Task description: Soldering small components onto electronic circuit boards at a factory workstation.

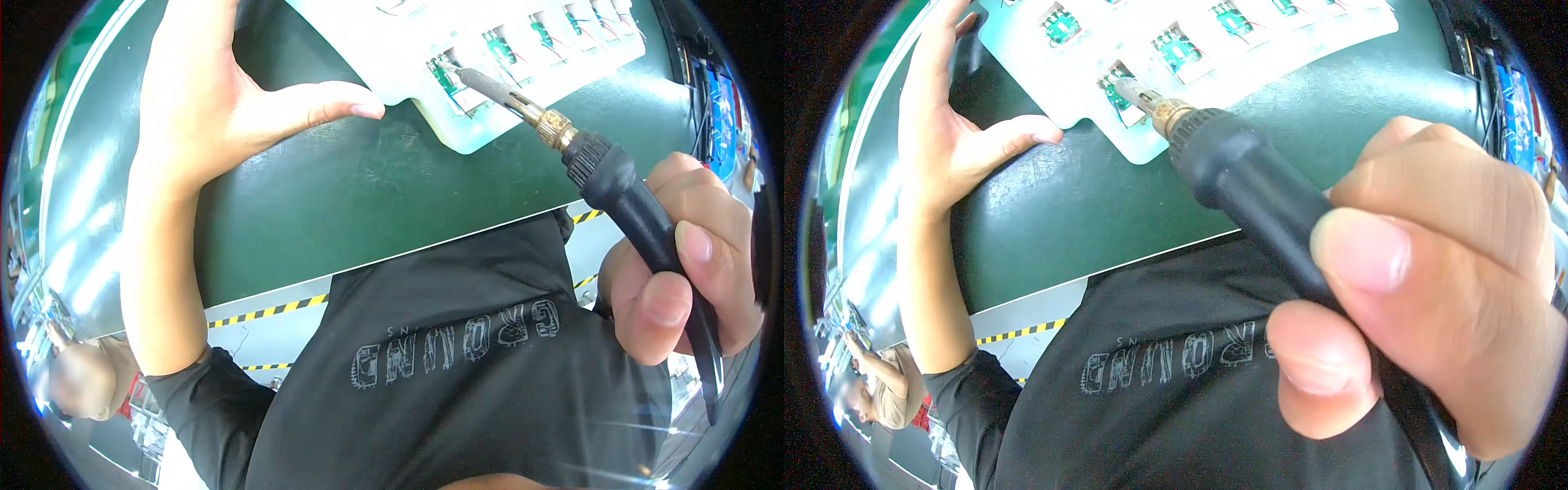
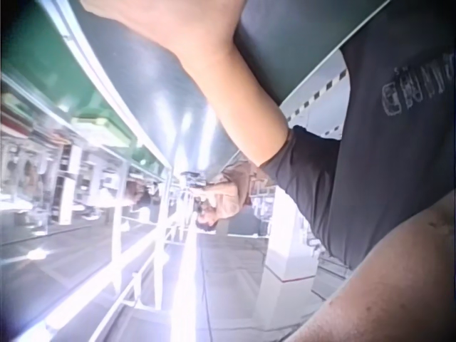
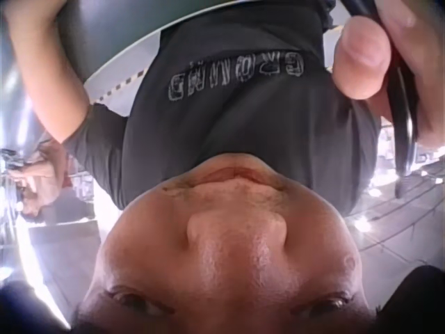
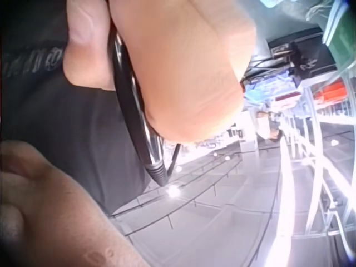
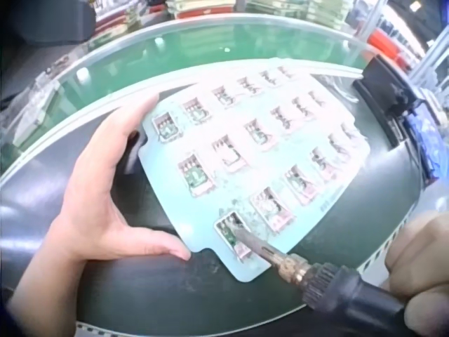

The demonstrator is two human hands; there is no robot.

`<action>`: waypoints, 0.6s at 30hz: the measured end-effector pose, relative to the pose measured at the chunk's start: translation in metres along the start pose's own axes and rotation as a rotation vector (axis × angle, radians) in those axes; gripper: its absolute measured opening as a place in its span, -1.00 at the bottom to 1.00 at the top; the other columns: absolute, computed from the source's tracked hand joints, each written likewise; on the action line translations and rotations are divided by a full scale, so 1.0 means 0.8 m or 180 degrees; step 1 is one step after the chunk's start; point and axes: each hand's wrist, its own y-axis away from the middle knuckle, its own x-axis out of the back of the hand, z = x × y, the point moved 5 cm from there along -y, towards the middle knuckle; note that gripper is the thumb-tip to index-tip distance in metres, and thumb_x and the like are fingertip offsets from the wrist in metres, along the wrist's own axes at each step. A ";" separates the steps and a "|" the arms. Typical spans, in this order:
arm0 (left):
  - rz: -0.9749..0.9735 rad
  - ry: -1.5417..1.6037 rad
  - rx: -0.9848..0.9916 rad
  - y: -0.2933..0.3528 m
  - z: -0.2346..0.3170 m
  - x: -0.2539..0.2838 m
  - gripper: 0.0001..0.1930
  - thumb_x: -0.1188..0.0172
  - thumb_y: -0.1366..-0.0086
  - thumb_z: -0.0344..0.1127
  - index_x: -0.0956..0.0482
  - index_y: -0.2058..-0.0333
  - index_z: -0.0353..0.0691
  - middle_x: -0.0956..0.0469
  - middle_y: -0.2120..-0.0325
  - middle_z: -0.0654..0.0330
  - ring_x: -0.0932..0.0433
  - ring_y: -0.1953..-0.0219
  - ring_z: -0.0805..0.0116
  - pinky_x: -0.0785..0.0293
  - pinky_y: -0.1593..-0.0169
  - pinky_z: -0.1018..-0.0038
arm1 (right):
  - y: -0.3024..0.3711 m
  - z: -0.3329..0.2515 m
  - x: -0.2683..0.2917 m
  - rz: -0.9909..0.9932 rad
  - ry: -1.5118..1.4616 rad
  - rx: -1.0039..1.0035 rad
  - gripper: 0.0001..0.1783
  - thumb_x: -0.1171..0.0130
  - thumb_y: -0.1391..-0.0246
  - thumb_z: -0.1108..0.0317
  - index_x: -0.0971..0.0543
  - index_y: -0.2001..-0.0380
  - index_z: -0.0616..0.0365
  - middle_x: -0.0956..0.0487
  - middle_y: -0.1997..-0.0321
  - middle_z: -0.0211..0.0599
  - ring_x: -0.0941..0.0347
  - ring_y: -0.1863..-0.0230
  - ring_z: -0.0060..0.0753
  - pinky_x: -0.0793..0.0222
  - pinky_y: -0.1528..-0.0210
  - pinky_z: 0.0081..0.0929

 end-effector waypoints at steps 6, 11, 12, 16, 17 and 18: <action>-0.0102 0.0069 0.0063 0.008 -0.003 0.000 0.34 -0.71 0.28 0.19 -0.20 -0.37 -0.46 -0.33 -0.31 -0.21 -0.35 -0.35 -0.11 -0.27 -0.36 0.18 | -0.005 0.003 -0.001 -0.0105 -0.0046 0.0033 -0.65 -0.12 -0.34 0.28 -0.48 -0.02 0.35 -0.47 0.44 0.05 -0.23 0.63 -0.41 -0.08 0.63 -0.39; -0.0190 0.0002 0.0096 0.001 0.001 0.006 0.35 -0.70 0.28 0.20 -0.20 -0.38 -0.45 -0.31 -0.33 -0.21 -0.33 -0.37 -0.10 -0.25 -0.37 0.18 | -0.001 0.002 0.001 0.0100 -0.0029 0.0072 -0.66 -0.13 -0.34 0.27 -0.48 0.01 0.36 -0.48 0.45 0.04 -0.24 0.64 -0.40 -0.10 0.63 -0.40; -0.0189 0.0060 0.0103 0.000 0.005 0.009 0.36 -0.70 0.29 0.20 -0.19 -0.38 -0.45 -0.30 -0.33 -0.21 -0.32 -0.37 -0.10 -0.25 -0.37 0.18 | 0.001 0.001 0.003 0.0226 -0.0002 0.0088 -0.66 -0.13 -0.33 0.26 -0.48 0.03 0.36 -0.48 0.46 0.04 -0.25 0.64 -0.40 -0.10 0.63 -0.41; -0.0297 0.0407 0.0518 -0.004 0.005 0.014 0.32 -0.68 0.24 0.21 -0.19 -0.39 -0.42 -0.29 -0.35 -0.18 -0.31 -0.38 -0.06 -0.26 -0.36 0.18 | 0.013 0.004 0.016 0.0870 0.0160 0.0091 -0.68 -0.15 -0.31 0.25 -0.50 0.11 0.36 -0.51 0.48 0.07 -0.25 0.64 -0.42 -0.11 0.64 -0.44; -0.0273 0.0564 0.0726 -0.001 0.001 0.014 0.26 -0.64 0.15 0.19 -0.20 -0.40 -0.40 -0.28 -0.36 -0.16 -0.31 -0.39 -0.04 -0.26 -0.36 0.18 | 0.016 0.007 0.021 0.1051 0.0182 0.0069 -0.68 -0.16 -0.30 0.25 -0.50 0.14 0.36 -0.51 0.48 0.09 -0.25 0.64 -0.42 -0.11 0.64 -0.45; -0.0129 0.0628 0.0870 0.004 -0.004 0.018 0.07 -0.57 0.00 0.11 -0.28 -0.38 -0.34 -0.37 -0.32 -0.08 -0.36 -0.36 0.06 -0.30 -0.35 0.18 | 0.020 0.011 0.027 0.1226 0.0233 0.0054 -0.69 -0.14 -0.29 0.29 -0.50 0.12 0.40 -0.51 0.47 0.13 -0.25 0.64 -0.42 -0.13 0.64 -0.46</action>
